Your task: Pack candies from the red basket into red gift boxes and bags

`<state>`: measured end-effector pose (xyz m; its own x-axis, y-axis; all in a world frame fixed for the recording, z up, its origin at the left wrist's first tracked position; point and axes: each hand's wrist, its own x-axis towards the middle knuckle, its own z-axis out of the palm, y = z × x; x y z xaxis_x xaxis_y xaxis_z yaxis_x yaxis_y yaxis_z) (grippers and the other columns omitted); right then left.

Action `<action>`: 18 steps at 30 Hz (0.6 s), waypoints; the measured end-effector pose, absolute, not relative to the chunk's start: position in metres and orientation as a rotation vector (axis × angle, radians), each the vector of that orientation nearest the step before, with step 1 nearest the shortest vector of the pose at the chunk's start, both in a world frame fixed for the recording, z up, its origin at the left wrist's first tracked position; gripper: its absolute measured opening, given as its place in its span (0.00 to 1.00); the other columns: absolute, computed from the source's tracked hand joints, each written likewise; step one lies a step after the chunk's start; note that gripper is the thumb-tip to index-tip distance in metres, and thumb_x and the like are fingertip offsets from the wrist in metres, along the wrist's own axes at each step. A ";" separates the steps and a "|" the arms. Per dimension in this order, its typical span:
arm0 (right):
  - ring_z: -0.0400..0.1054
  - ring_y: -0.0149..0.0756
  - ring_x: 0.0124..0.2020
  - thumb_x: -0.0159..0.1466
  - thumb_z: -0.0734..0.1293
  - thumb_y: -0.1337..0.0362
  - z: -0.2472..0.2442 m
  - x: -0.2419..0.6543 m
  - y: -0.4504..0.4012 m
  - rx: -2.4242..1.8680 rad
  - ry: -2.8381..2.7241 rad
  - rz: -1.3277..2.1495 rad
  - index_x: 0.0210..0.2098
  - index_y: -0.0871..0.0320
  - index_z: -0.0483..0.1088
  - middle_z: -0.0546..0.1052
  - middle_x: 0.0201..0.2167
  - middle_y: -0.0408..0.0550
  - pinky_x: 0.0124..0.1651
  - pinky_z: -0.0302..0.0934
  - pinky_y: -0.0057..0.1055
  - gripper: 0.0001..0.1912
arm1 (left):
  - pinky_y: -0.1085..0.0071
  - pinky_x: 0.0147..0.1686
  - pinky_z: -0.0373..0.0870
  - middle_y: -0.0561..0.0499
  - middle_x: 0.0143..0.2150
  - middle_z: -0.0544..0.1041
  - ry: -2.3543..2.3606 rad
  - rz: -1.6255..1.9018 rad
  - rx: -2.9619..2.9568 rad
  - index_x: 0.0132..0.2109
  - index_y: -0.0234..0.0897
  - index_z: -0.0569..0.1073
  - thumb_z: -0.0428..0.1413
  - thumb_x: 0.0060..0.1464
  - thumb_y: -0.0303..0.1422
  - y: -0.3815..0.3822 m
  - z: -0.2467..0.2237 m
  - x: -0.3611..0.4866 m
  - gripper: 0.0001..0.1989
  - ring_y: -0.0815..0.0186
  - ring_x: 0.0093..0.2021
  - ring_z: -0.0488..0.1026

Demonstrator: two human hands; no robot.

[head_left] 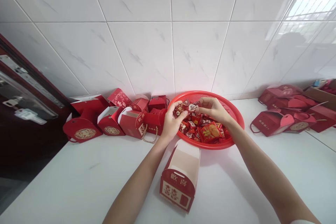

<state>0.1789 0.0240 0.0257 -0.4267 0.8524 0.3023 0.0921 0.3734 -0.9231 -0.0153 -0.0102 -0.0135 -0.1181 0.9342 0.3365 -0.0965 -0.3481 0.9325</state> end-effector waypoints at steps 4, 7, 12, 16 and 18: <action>0.71 0.33 0.27 0.55 0.78 0.53 0.028 0.179 0.023 -0.819 -1.744 1.246 0.27 0.57 0.70 0.76 0.24 0.42 0.32 0.65 0.31 0.18 | 0.60 0.63 0.63 0.47 0.55 0.78 0.992 1.602 1.294 0.51 0.42 0.76 0.67 0.50 0.32 -0.010 -0.016 -0.015 0.20 0.54 0.60 0.71; 0.72 0.33 0.27 0.54 0.78 0.53 0.025 0.179 0.025 -0.826 -1.757 1.277 0.26 0.58 0.70 0.77 0.23 0.42 0.31 0.66 0.30 0.18 | 0.59 0.63 0.64 0.47 0.57 0.77 0.990 1.588 1.299 0.52 0.42 0.75 0.66 0.50 0.32 -0.010 -0.016 -0.016 0.21 0.54 0.60 0.71; 0.73 0.33 0.26 0.53 0.79 0.54 0.020 0.177 0.027 -0.847 -1.792 1.275 0.27 0.58 0.72 0.78 0.23 0.43 0.31 0.67 0.30 0.17 | 0.60 0.61 0.66 0.47 0.56 0.77 0.964 1.579 1.313 0.52 0.41 0.74 0.67 0.51 0.34 -0.009 -0.015 -0.016 0.22 0.55 0.59 0.72; 0.75 0.34 0.28 0.57 0.77 0.53 0.022 0.178 0.026 -0.842 -1.854 1.282 0.29 0.59 0.73 0.80 0.26 0.45 0.32 0.69 0.31 0.16 | 0.61 0.61 0.67 0.46 0.56 0.77 0.980 1.588 1.346 0.52 0.41 0.74 0.66 0.52 0.35 -0.009 -0.016 -0.016 0.21 0.56 0.58 0.73; 0.76 0.36 0.31 0.58 0.75 0.53 0.022 0.179 0.027 -0.808 -1.897 1.301 0.30 0.59 0.73 0.81 0.28 0.46 0.35 0.70 0.33 0.15 | 0.61 0.62 0.65 0.46 0.57 0.77 1.006 1.638 1.338 0.52 0.40 0.74 0.66 0.53 0.35 -0.007 -0.018 -0.016 0.20 0.56 0.60 0.72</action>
